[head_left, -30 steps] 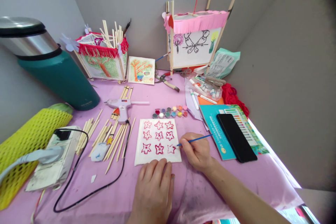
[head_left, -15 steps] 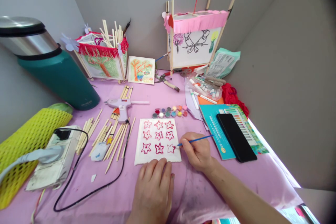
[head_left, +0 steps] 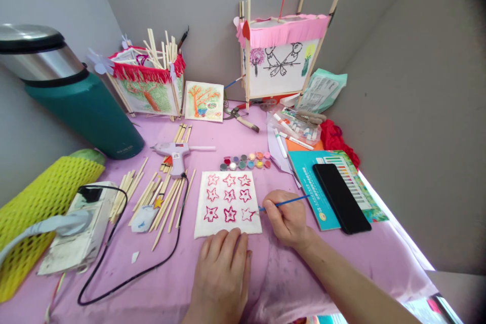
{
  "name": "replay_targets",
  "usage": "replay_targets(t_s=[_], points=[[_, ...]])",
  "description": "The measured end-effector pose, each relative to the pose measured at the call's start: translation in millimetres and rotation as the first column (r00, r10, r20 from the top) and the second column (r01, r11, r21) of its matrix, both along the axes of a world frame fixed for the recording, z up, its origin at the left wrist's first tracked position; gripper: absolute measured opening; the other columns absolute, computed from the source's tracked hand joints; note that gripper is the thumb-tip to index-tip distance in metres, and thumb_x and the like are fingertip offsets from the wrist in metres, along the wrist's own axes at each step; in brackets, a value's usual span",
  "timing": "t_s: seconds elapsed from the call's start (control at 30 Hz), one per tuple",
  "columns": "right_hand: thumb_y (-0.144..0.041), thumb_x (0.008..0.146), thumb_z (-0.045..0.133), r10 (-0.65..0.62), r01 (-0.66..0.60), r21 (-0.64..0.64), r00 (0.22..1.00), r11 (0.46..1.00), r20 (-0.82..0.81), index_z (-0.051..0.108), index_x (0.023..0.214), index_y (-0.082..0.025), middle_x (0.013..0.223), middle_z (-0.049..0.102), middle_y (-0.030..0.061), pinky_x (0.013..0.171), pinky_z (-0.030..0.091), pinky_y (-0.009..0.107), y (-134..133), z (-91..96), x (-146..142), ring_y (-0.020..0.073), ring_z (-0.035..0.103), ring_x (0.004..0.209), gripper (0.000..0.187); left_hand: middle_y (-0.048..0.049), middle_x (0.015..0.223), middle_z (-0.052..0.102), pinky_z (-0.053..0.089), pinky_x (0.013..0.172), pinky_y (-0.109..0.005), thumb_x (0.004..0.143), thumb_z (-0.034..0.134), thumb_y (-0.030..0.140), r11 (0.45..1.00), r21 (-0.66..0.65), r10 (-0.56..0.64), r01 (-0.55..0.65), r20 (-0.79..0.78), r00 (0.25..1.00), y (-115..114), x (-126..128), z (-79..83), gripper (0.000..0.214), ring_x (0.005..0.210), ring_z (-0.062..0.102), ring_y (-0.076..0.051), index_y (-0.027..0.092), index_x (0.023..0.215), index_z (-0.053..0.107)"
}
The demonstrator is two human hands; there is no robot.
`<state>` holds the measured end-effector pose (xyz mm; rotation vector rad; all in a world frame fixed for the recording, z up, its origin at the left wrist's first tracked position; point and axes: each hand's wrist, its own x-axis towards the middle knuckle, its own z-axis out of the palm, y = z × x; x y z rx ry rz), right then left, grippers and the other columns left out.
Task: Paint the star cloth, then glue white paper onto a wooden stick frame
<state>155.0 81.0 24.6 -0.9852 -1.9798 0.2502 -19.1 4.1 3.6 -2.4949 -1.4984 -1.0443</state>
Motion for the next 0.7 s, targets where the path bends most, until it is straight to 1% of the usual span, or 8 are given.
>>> replay_targets(t_s=[0.4, 0.7], points=[[-0.015, 0.088, 0.042, 0.014, -0.012, -0.034, 0.999, 0.999, 0.036, 0.054, 0.074, -0.017, 0.061, 0.058, 0.0037, 0.056, 0.039, 0.027, 0.0, 0.3, -1.7, 0.0134, 0.053, 0.058, 0.019, -0.0083, 0.099, 0.068, 0.041, 0.080, -0.042, 0.081, 0.055, 0.015, 1.000, 0.002, 0.008, -0.008, -0.004, 1.000, -0.7, 0.0, -0.9, 0.021, 0.090, 0.054, -0.026, 0.013, 0.100, 0.064], [-0.017, 0.089, 0.040, 0.016, -0.013, -0.049, 0.998, 0.999, 0.059, 0.054, 0.073, -0.017, 0.062, 0.058, 0.0039, 0.055, 0.039, 0.026, -0.1, 2.6, -3.8, 0.0136, 0.053, 0.057, 0.021, -0.0073, 0.100, 0.068, 0.041, 0.080, -0.041, 0.082, 0.053, 0.016, 1.000, -0.010, 0.009, -0.009, -0.020, 1.000, -0.6, -0.6, 0.5, 0.020, 0.091, 0.054, -0.025, 0.015, 0.100, 0.064]])
